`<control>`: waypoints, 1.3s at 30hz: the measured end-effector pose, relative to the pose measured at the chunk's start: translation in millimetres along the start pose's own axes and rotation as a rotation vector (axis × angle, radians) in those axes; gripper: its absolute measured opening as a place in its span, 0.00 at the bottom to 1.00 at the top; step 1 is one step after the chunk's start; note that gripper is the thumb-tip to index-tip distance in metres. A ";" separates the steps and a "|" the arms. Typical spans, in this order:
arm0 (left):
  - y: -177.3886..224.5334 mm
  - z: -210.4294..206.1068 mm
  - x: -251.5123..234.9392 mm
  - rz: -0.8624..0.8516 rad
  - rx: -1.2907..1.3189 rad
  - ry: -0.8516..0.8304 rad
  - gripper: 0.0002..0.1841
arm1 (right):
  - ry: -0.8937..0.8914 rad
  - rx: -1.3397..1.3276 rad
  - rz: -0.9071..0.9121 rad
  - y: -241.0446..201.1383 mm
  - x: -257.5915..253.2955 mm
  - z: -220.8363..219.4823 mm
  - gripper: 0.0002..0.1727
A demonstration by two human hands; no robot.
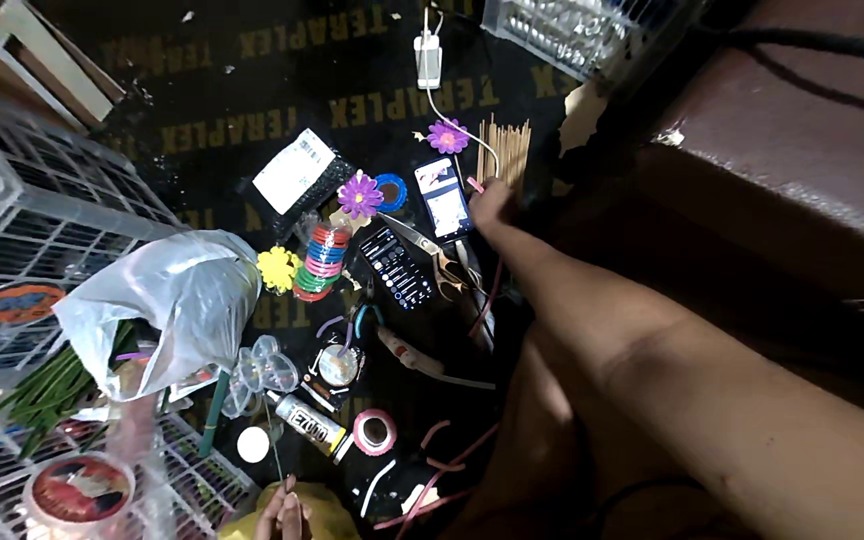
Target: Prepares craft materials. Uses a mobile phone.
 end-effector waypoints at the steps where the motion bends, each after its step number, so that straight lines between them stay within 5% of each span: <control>1: 2.2 3.4 0.7 -0.011 0.001 0.026 0.11 | 0.056 0.011 0.046 -6.0 0.1 6.3 0.21; 6: 33.4 5.9 17.2 -0.167 0.099 0.181 0.12 | 0.038 0.153 0.498 -94.0 68.4 31.5 0.20; 9: 73.4 -10.5 43.5 -0.437 0.094 0.169 0.12 | 0.029 0.169 0.793 -156.3 163.3 41.1 0.18; 12: 105.2 -18.7 73.4 -0.691 0.032 0.198 0.23 | 0.012 0.016 1.027 -198.0 275.1 53.6 0.16; 17: 153.2 -6.4 124.4 -0.905 0.051 0.380 0.32 | -0.177 -0.321 1.166 -217.6 425.9 57.2 0.08; 23: 146.6 -8.4 168.3 -0.775 0.156 0.333 0.37 | -0.487 -0.380 1.224 -190.9 521.9 40.4 0.15; 27: 125.2 -33.3 230.9 -0.408 -0.084 0.236 0.28 | -0.539 -0.200 1.266 -171.3 534.5 21.3 0.17; 31: 99.8 -53.1 265.7 -0.672 0.077 0.243 0.36 | -0.664 -0.037 1.228 -146.6 544.1 19.7 0.19; 35: 97.6 -32.4 253.4 -0.716 0.270 0.443 0.33 | -0.677 -0.029 1.200 -137.0 547.4 22.5 0.20; 37: 109.4 -18.9 229.9 -0.575 0.301 0.347 0.39 | -0.694 -0.030 1.217 -138.6 551.3 29.1 0.19; 39: 100.8 12.5 208.6 -0.457 0.378 0.531 0.34 | -0.707 -0.017 1.251 -136.2 557.5 36.9 0.19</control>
Point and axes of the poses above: each hand's wrist, its own x-axis away from the middle knuckle, its own z-axis out of the back of the hand, y = z × x, the point moved 10 cm from there along -x, towards the middle knuckle, and after that the axes turned 5 degrees about y, right-handed, at the moved point
